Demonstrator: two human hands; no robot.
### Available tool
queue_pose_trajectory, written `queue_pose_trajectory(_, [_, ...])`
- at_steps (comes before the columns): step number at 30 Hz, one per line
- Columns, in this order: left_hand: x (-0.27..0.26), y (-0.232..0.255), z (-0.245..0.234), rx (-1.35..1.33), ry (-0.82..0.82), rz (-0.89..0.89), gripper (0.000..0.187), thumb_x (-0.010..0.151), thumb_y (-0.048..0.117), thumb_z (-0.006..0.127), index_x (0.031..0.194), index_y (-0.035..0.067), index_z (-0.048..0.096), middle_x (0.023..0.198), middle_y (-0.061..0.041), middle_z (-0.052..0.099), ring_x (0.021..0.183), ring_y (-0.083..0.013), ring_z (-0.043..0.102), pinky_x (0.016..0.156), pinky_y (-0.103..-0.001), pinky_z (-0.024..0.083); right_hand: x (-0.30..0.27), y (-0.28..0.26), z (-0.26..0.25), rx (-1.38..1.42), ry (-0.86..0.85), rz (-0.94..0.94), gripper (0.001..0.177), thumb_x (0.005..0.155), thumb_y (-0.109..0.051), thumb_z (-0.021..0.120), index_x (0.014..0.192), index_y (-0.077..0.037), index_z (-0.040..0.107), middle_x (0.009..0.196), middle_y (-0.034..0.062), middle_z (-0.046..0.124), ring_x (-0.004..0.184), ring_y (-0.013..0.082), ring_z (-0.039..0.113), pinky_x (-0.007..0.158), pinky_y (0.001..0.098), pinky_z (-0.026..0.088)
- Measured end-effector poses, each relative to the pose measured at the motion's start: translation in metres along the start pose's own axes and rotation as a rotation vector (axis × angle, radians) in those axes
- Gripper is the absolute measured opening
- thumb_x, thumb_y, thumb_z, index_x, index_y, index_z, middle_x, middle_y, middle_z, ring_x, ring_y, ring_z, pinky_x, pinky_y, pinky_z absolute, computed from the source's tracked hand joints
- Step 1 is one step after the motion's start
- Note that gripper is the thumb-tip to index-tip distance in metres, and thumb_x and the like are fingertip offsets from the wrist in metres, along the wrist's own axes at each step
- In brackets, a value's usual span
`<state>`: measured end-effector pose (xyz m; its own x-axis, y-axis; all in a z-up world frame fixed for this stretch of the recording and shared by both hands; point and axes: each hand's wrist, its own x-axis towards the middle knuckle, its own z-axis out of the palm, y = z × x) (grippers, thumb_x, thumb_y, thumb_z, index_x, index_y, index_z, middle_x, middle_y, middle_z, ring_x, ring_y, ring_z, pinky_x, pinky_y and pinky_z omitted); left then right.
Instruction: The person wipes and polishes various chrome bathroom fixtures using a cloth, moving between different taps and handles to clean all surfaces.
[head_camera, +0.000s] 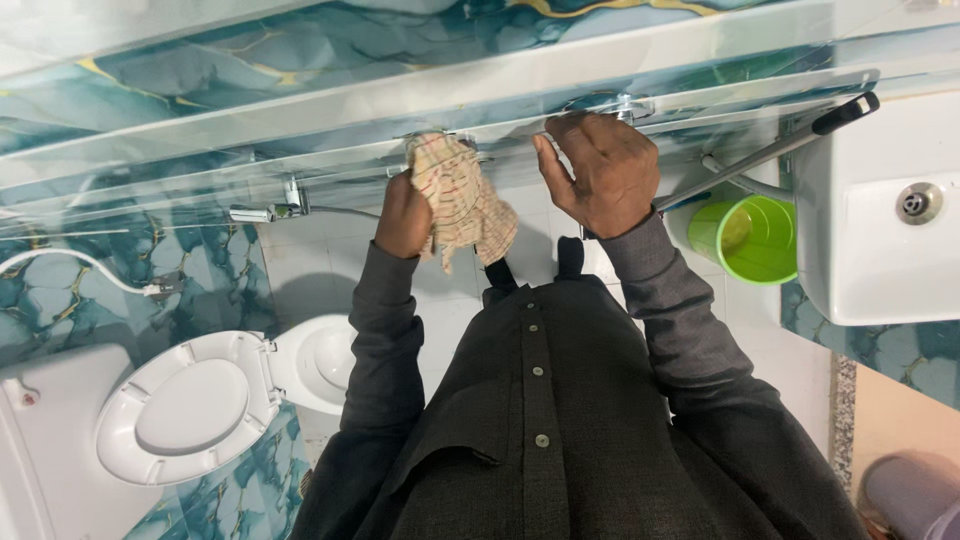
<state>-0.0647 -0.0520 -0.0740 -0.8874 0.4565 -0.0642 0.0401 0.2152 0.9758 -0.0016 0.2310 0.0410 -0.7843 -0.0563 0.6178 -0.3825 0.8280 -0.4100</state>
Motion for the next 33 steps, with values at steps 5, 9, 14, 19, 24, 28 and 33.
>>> queue_pose_trajectory(5, [0.003,-0.054,0.048,-1.275,-0.105,-0.122,0.046,0.104,0.035,0.059,0.141,0.007,0.055,0.144,-0.012,0.059,0.134,-0.0278,0.056,0.116,-0.046,0.049,-0.004,0.002,0.001,-0.024,-0.03,0.002,0.015,0.1,-0.014,0.081,0.104,-0.001,0.074,0.087,0.0103,0.067,0.073,0.0264,0.066,0.064,0.0376,0.052])
queue_pose_trajectory(9, [0.006,-0.049,0.071,-1.731,-0.031,-0.166,0.057,0.095,0.046,0.063,0.135,0.005,0.057,0.139,-0.016,0.058,0.128,-0.0343,0.055,0.108,-0.054,0.052,-0.007,0.006,0.006,0.002,-0.02,-0.008,0.014,0.1,-0.013,0.081,0.104,-0.002,0.074,0.087,0.0099,0.067,0.07,0.0253,0.065,0.063,0.0375,0.052])
queue_pose_trajectory(14, [-0.011,-0.005,0.021,-0.703,0.024,-0.225,0.04,0.106,0.034,0.058,0.124,-0.001,0.063,0.109,-0.022,0.061,0.094,-0.0314,0.058,0.08,-0.047,0.052,-0.006,0.005,0.005,-0.064,-0.058,0.018,0.021,0.099,-0.015,0.083,0.091,-0.003,0.068,0.085,0.0115,0.065,0.069,0.0279,0.064,0.062,0.0395,0.051])
queue_pose_trajectory(19, [-0.01,0.032,0.006,0.289,0.107,0.095,0.024,0.106,0.024,0.062,0.111,0.002,0.069,0.09,-0.007,0.077,0.071,-0.0135,0.074,0.061,-0.032,0.058,-0.001,-0.003,0.001,-0.052,-0.008,-0.008,0.013,0.1,-0.012,0.079,0.105,-0.002,0.073,0.093,0.0104,0.069,0.077,0.0272,0.067,0.068,0.0382,0.054])
queue_pose_trajectory(24, [0.012,-0.019,0.011,-0.592,0.101,-0.172,0.036,0.11,0.026,0.063,0.116,-0.008,0.074,0.105,-0.02,0.079,0.08,-0.028,0.073,0.074,-0.042,0.061,-0.001,0.0,0.001,-0.024,-0.019,-0.005,0.014,0.1,-0.012,0.08,0.105,-0.001,0.073,0.093,0.0111,0.069,0.076,0.026,0.068,0.067,0.0367,0.054])
queue_pose_trajectory(28, [0.0,-0.024,0.054,-0.862,0.159,-0.115,0.036,0.108,0.026,0.062,0.118,-0.007,0.072,0.108,-0.02,0.077,0.085,-0.0286,0.072,0.079,-0.043,0.06,-0.001,0.002,0.005,-0.019,-0.02,0.004,0.013,0.099,-0.012,0.08,0.1,-0.001,0.073,0.09,0.0112,0.069,0.071,0.0243,0.066,0.064,0.0364,0.053])
queue_pose_trajectory(33, [0.027,0.023,0.139,-1.201,0.066,-0.065,0.037,0.106,0.026,0.061,0.122,-0.006,0.069,0.114,-0.02,0.074,0.094,-0.0296,0.07,0.085,-0.044,0.058,-0.003,-0.002,0.003,-0.038,-0.01,-0.001,0.012,0.099,-0.012,0.079,0.099,-0.001,0.074,0.087,0.0115,0.068,0.07,0.0264,0.066,0.062,0.0375,0.052])
